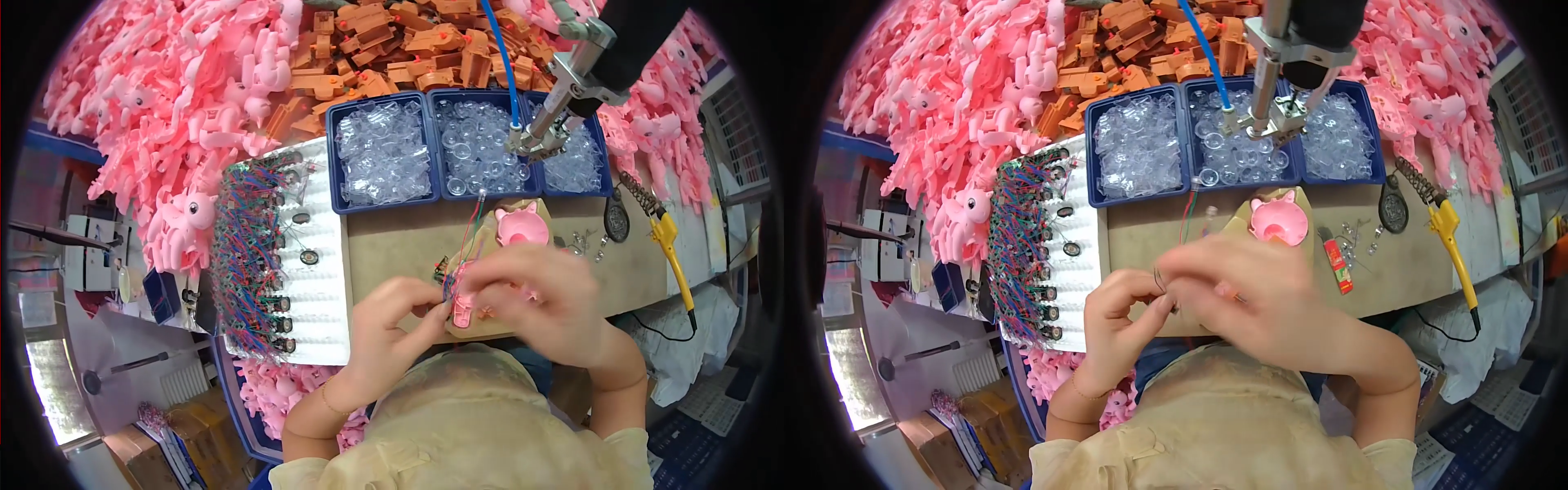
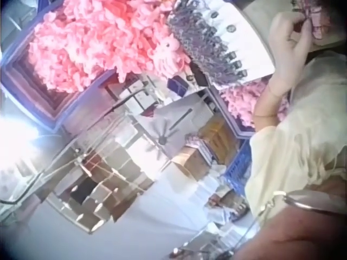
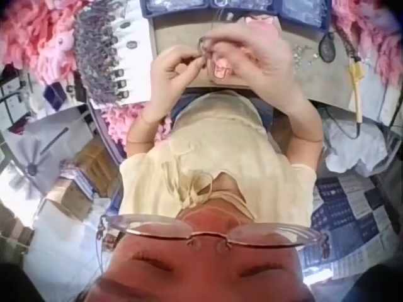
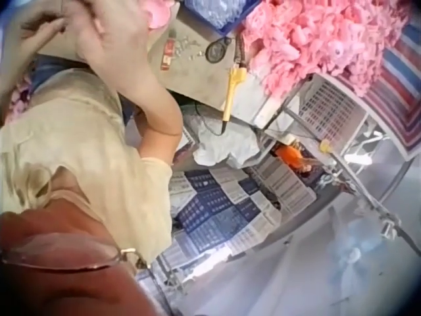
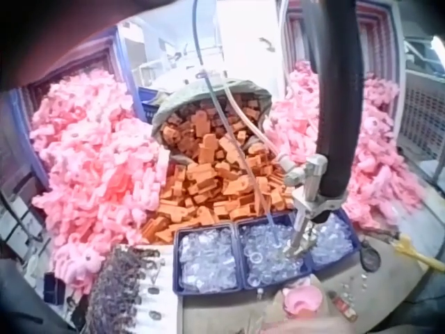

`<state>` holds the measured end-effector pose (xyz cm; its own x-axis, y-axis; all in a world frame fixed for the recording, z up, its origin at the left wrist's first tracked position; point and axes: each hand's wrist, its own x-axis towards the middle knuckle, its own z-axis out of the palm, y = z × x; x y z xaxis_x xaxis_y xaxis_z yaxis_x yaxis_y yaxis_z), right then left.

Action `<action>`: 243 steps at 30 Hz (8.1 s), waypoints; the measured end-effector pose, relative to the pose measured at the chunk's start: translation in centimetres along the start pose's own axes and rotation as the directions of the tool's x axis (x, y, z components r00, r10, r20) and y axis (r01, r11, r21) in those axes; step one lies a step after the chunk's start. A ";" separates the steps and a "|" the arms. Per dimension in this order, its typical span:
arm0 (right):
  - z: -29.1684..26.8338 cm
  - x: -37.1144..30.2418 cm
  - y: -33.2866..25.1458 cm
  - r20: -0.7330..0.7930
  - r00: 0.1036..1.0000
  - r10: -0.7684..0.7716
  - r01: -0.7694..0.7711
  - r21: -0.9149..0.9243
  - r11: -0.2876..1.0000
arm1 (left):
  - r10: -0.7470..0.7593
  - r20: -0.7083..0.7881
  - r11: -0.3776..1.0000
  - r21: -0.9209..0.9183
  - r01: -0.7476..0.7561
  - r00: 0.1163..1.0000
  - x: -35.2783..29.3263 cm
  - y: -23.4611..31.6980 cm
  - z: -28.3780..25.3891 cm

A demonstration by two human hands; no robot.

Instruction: Assembling plastic toy ponies using a pneumatic screwdriver and other hand tools in a factory setting.

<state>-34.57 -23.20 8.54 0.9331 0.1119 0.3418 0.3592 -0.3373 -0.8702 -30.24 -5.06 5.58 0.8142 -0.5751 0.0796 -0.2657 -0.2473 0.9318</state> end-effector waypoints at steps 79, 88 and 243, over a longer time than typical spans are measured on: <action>-3.7 -22.1 1.4 -0.529 0.845 0.077 -0.224 -0.220 0.949 | 0.184 -0.080 0.928 0.341 -0.147 0.980 -2.1 -5.9 8.4; -3.5 -22.7 -0.5 -0.439 0.865 0.242 -0.301 -0.068 0.951 | 0.108 -0.064 0.963 0.256 -0.088 0.992 -2.1 -5.4 8.0; -3.9 -19.8 0.9 -0.383 0.900 0.208 -0.230 -0.012 0.973 | 0.419 0.053 0.818 0.410 -0.402 0.906 -2.6 -6.2 2.2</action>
<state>-52.82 -29.34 2.39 0.9078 -0.3272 0.2624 0.1345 -0.3656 -0.9210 -31.85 -3.74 -1.20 0.5995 -0.6659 0.4441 -0.7568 -0.2911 0.5852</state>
